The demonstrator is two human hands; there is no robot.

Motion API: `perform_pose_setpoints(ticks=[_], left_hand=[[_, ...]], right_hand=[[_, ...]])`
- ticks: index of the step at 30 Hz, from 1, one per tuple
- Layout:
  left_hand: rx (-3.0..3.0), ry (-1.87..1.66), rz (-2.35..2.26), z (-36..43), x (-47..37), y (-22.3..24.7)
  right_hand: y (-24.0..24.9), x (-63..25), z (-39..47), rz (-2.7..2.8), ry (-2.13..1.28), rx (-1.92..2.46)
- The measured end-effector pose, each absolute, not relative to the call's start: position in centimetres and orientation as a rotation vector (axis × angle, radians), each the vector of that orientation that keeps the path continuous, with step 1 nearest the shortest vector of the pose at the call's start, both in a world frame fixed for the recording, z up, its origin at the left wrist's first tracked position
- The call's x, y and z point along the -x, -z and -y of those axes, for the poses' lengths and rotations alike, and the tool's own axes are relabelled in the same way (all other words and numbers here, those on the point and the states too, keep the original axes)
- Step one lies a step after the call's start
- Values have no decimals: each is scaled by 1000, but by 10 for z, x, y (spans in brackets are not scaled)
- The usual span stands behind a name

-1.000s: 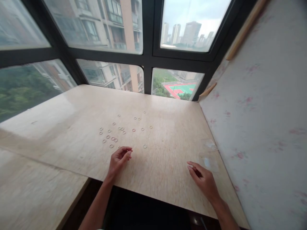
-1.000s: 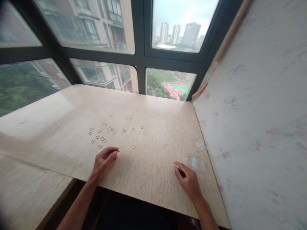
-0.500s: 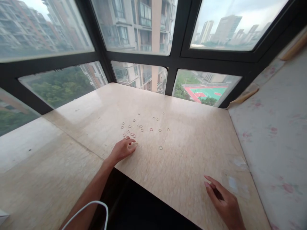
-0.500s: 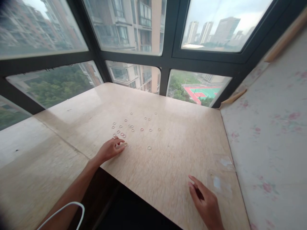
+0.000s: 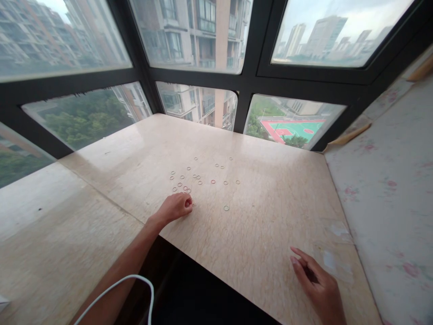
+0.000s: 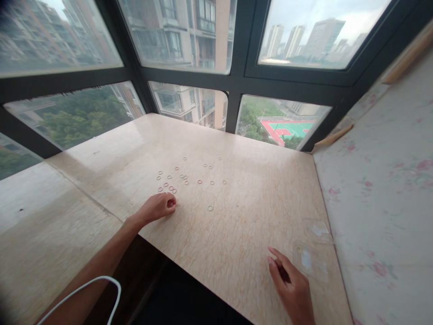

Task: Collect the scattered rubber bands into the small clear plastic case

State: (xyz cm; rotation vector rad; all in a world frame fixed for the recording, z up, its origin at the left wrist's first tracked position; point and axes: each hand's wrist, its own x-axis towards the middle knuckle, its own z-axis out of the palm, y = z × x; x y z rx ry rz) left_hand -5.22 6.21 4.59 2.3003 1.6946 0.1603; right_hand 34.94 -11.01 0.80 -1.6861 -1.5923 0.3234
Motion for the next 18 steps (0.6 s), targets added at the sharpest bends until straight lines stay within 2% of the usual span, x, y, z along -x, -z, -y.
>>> perform_pose_setpoints(ticks=[5,10,14,18], left_hand=[[-2266,-204,-1693,-59,55,-47],[-2142,-483,-1592,-49,43,-51],[-1941,-728,-1426,-44,8,-60],[-1827,-814,-1216,-42,-49,-69]], right_hand=[[-7,-352,111,1571,-330,1702],[-2,-353,111,1578,-321,1687],[-2,-349,109,1590,-359,1662],[-5,-346,108,1588,-393,1651]])
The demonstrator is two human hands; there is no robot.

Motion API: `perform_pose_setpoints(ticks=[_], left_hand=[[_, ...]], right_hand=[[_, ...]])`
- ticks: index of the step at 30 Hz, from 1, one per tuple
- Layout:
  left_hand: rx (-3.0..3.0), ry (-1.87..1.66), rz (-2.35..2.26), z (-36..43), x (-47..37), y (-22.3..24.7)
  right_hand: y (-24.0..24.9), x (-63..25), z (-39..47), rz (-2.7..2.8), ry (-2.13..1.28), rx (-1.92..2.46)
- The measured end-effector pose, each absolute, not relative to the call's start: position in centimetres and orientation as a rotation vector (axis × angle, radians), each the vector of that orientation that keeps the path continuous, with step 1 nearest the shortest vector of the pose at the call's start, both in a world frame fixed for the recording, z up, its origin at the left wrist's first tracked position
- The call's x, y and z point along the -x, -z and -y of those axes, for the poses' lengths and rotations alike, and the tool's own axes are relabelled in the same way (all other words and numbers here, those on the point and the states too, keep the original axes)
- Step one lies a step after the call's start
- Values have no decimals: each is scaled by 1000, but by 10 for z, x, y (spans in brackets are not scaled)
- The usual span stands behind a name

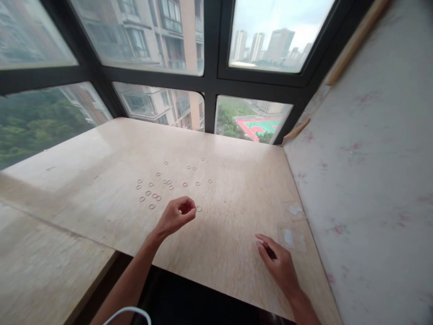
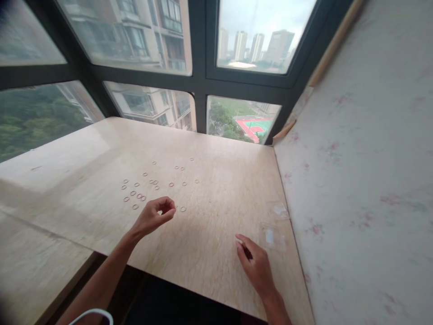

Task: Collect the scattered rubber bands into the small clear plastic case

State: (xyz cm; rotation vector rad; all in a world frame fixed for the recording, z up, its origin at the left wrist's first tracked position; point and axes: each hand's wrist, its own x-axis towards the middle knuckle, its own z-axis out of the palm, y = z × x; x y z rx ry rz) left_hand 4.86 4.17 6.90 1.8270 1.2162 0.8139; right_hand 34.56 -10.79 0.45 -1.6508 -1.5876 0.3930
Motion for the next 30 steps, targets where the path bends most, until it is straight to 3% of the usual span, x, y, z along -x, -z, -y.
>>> perform_pose_setpoints(ticks=[15,21,30], left_hand=[[-2258,-582,-593,-36,-264,-63],[-2405,-382,-574,-31,-294,-48],[-2422,-366,-565,-34,-292,-41]], right_hand=[[-10,-342,107,1623,-446,1599],[-10,-341,107,1585,-482,1586],[-10,-342,107,1557,-501,1571]])
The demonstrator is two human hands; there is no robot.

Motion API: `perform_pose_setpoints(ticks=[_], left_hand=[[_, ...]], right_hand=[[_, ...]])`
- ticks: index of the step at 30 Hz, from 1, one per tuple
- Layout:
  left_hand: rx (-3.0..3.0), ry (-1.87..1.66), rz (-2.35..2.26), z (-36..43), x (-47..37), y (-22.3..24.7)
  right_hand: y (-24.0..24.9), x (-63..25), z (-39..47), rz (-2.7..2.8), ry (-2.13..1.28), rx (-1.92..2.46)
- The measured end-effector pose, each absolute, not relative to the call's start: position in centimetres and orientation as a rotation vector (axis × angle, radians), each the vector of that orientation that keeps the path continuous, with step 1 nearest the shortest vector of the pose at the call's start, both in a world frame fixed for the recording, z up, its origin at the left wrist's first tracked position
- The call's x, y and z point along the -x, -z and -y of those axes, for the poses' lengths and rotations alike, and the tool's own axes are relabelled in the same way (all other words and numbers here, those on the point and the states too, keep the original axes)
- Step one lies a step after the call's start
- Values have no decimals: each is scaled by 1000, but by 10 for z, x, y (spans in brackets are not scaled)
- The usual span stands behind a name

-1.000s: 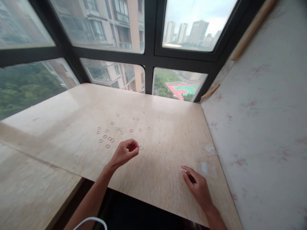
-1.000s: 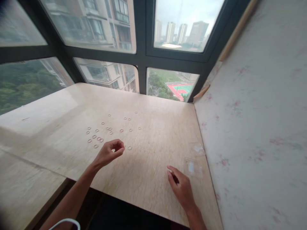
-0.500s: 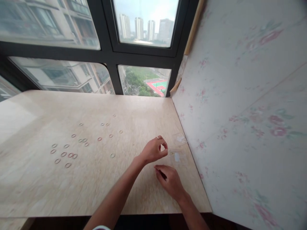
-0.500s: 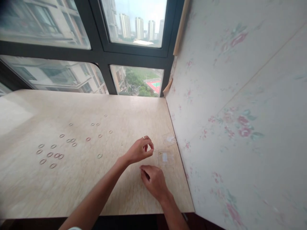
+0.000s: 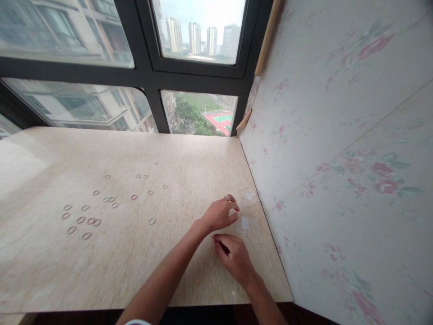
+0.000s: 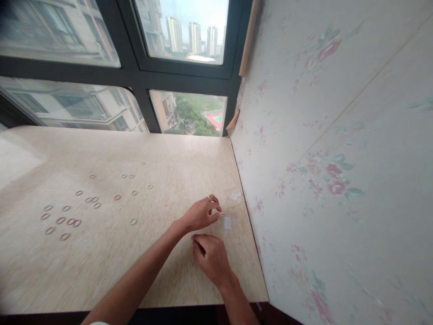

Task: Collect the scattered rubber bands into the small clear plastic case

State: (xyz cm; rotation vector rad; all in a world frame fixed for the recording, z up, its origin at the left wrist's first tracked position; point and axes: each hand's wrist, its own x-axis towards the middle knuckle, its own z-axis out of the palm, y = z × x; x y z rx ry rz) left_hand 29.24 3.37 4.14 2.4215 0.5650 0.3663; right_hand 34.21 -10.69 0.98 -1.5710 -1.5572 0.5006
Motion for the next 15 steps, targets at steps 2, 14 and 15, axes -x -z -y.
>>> perform_pose_setpoints(ticks=[2,14,15], left_hand=[[-2388,-391,-577,-35,-284,-40],[-2394,-637,-836,-56,-199,-24],[-2400,-665,-876,-58,-193,-22]], right_hand=[[-11,-342,107,1547,-512,1568],[-2,-346,112,1572,-534,1610],[-2,-346,111,1569,-553,1615]])
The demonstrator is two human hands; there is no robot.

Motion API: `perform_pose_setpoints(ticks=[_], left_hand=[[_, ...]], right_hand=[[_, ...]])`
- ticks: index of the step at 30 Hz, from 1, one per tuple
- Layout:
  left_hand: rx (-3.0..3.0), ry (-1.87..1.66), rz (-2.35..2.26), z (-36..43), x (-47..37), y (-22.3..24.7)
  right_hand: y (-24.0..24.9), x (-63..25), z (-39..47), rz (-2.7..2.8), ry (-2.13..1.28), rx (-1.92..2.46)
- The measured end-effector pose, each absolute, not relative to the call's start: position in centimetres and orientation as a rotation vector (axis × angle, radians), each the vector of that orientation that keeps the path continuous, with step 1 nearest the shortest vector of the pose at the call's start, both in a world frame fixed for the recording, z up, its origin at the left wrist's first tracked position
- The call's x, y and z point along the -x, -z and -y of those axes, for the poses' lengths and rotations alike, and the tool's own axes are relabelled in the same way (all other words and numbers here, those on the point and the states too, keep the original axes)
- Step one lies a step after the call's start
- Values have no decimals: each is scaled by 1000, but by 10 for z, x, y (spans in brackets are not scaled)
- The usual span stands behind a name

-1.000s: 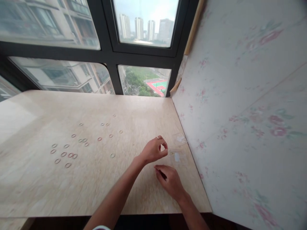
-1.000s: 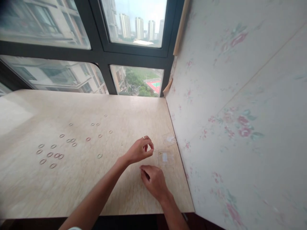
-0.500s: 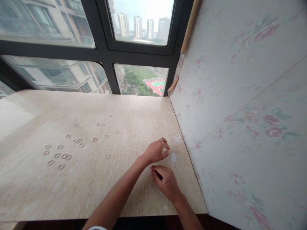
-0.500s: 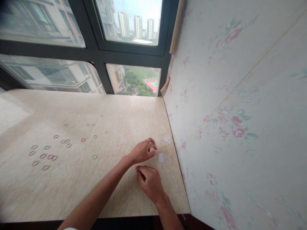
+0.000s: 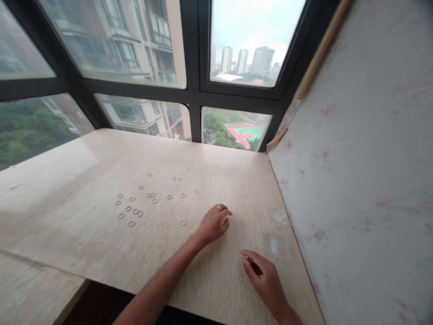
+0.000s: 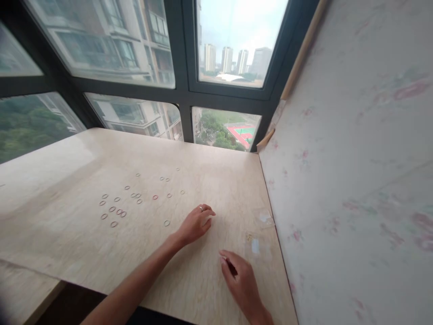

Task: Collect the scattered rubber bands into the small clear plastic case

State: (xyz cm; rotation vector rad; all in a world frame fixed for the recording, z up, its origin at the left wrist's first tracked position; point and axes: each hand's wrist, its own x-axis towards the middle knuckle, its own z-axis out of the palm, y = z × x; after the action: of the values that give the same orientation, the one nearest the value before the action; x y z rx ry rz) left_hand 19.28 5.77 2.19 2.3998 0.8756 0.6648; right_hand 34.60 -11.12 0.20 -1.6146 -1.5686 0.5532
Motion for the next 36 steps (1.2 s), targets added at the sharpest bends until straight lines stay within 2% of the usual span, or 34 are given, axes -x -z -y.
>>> perform_pose_setpoints(ticks=[8,15,18,23,30,36], left_hand=[[-2381,-757,-1022,-57,-174,0],[-2367,-710,-870,-63,-163,-6],[-2347,-662,-832,-65,-159,-9],[-2350,-651,-851,-65,-162,-4],[-2342,-678,-858,-68,-167,1],[-2324,-670,-868,-69,-167,0]], right_hand=[[-34,-329,72,1593,-550,1603],[-73,-297,-45,1788,-608,1567],[-69,-280,-102,2113,-525,1763],[-54,-254,-159,2354,-477,1872],[-44,-251,-175,2526,-432,1925],[-40,-262,-166,2382,-614,1813]])
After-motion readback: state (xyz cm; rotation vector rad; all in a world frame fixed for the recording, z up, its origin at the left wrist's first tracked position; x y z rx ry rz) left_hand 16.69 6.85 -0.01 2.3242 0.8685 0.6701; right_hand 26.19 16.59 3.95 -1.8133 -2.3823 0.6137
